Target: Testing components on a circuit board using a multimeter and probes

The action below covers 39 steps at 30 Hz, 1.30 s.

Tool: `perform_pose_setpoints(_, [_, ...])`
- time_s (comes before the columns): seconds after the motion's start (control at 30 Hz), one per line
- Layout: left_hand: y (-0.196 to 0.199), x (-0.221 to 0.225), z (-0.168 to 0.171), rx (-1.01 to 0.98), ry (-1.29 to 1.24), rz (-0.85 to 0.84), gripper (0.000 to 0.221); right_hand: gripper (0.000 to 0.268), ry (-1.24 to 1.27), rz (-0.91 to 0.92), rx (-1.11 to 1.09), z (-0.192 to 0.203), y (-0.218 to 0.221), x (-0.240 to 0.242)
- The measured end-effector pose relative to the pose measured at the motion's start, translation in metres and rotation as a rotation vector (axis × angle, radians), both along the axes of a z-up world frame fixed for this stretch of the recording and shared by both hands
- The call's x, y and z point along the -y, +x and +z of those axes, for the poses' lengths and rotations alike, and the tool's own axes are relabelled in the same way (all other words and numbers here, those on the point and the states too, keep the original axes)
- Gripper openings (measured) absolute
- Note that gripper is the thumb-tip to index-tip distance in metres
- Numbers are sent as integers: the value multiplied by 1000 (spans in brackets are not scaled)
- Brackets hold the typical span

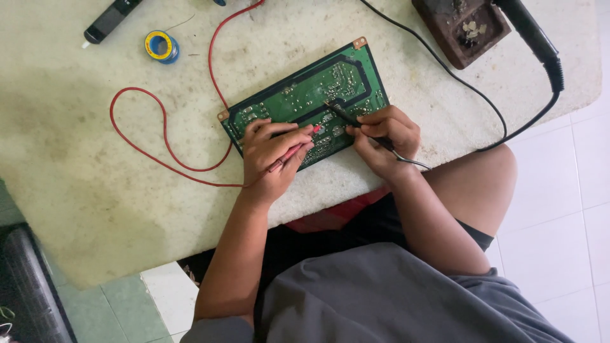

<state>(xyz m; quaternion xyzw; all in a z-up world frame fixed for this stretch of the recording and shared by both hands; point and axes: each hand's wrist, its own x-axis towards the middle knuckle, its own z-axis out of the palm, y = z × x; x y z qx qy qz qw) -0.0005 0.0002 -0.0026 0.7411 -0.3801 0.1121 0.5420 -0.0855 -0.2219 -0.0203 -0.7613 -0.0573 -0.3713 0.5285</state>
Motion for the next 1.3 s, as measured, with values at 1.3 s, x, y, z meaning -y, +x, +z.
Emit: perform_pose_setpoints(1.3, [3,-78,-9,106,-340,585,15,36,-91,-370,-51,30,4,-22])
